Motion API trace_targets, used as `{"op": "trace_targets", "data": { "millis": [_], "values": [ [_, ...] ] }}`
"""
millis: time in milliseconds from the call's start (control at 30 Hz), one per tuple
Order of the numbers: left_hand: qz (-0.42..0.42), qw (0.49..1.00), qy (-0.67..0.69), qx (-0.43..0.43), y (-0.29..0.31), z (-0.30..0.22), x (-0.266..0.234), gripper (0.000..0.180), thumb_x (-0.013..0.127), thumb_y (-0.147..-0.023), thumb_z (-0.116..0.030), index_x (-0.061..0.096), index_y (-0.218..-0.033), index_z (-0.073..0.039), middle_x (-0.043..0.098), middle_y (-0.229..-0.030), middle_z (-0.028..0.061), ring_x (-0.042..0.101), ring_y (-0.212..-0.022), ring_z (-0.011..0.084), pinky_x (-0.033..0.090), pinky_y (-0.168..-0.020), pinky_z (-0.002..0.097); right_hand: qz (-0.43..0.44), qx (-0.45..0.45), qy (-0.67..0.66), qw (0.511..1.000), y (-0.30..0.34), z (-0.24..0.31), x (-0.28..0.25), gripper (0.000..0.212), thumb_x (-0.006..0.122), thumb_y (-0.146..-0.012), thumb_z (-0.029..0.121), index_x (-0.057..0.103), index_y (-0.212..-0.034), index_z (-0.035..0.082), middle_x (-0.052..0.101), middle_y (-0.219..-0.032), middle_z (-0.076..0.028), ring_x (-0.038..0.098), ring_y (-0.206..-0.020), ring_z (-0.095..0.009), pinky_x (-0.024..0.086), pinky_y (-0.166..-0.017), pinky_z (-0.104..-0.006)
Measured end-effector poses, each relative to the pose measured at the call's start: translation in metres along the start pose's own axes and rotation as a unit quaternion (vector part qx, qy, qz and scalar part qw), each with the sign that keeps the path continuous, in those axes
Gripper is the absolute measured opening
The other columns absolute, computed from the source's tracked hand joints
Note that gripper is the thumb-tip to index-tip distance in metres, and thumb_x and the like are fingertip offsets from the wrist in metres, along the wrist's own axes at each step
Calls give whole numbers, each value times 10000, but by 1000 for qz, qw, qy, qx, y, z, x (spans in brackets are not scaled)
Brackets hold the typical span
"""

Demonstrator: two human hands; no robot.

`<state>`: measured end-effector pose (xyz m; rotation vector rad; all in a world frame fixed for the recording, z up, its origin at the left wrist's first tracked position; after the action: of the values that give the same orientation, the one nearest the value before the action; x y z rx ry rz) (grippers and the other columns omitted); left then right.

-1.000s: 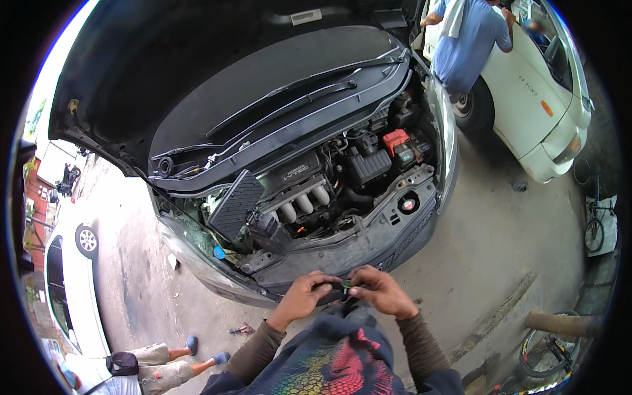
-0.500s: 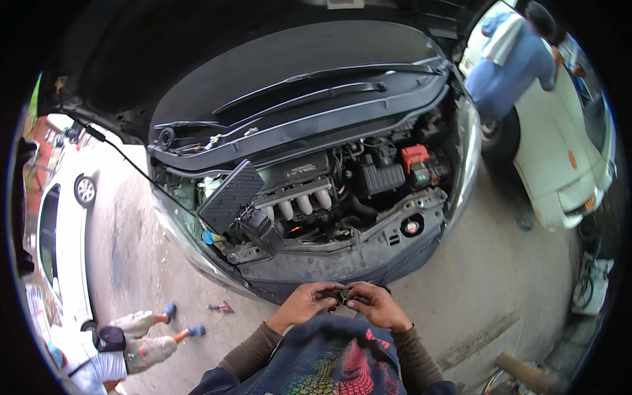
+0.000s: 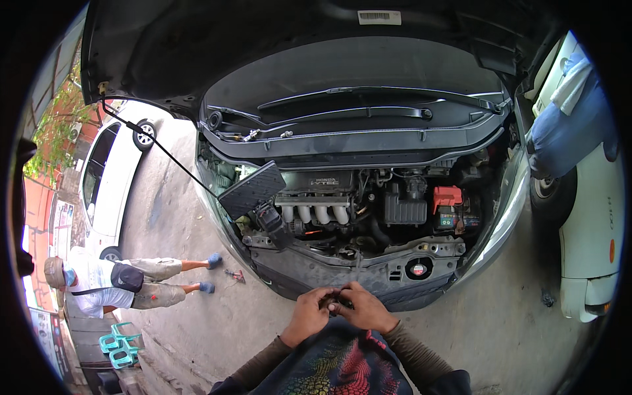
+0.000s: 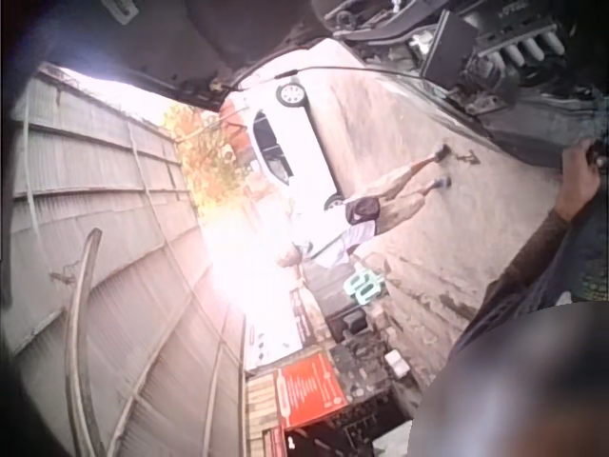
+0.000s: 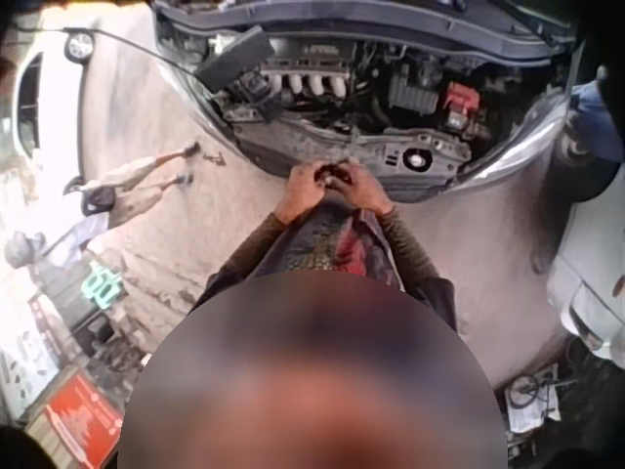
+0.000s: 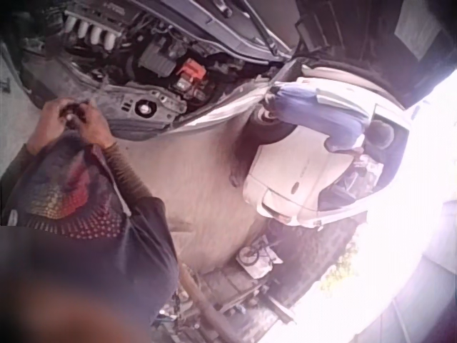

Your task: The person works under the open hood of a grey car, manipulating wires and connectors near the headlight assembly. They then remove a small cylindrical component, inspect it, and reinsert it into the headlight area.

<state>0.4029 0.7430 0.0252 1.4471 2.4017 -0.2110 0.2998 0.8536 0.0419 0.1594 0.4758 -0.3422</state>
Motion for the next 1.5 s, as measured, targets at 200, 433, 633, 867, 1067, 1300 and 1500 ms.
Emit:
{"op": "trace_targets", "data": {
  "millis": [200,433,633,867,1067,1300,1500],
  "values": [
    [32,997,-62,36,-8,-9,20,268,604,-920,21,640,-1183,-14,680,-1128,173,708,-948,308,553,-824,368,-20,-23,2,1000,23,-9,-45,320,727,-926,288,671,-1061,3,562,-1103,-175,590,-991,-332,494,-864,-390],
    [242,922,237,-189,-23,-11,47,182,742,-863,-68,703,-1015,25,653,-777,85,628,-717,130,502,-686,304,93,37,-213,972,46,-37,-80,260,666,-983,233,635,-1085,-4,623,-1013,-95,602,-957,-175,495,-850,-357],
    [210,967,127,-61,-49,25,30,384,852,-789,-247,652,-1034,-29,627,-909,73,606,-843,172,514,-769,327,79,151,-310,935,56,-46,-50,290,621,-1008,180,642,-1206,-31,684,-978,-74,637,-924,-149,510,-869,-330],
    [-476,846,-121,-205,-102,128,-156,1069,919,-699,-442,363,-1468,50,423,-1432,258,424,-1348,376,387,-1123,475,-253,294,-401,830,113,-113,-33,212,624,-976,95,656,-1094,-79,694,-993,-100,682,-899,-184,563,-868,-336],
    [-495,813,-179,-249,-169,146,-116,1064,932,-673,-339,350,-1499,-5,483,-1435,238,466,-1347,409,426,-1092,493,-318,308,-360,821,143,-122,-27,185,624,-972,76,665,-1071,-75,687,-939,-87,684,-853,-181,580,-826,-329],
    [-489,819,-158,-256,-172,180,-139,698,911,-657,-334,625,-1248,-97,721,-1136,140,700,-994,380,527,-868,494,-363,341,-356,791,180,-129,-32,191,616,-982,100,680,-1056,-64,700,-928,-95,677,-852,-177,564,-827,-322],
    [-408,905,-97,-67,-141,140,-136,767,914,-707,-302,581,-1282,80,697,-1159,195,696,-996,300,537,-891,400,-465,338,-376,727,218,-161,-97,217,570,-969,97,646,-1030,-97,683,-955,-164,692,-853,-263,573,-789,-390]
  ]
}}
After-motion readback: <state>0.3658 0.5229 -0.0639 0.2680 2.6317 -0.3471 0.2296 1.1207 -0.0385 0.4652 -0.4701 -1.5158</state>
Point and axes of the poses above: each hand's wrist, its own y-axis away from the middle knuckle, its own x-axis out of the palm, z = x × y, the point moved 6 cm from there along -y, towards the middle knuckle
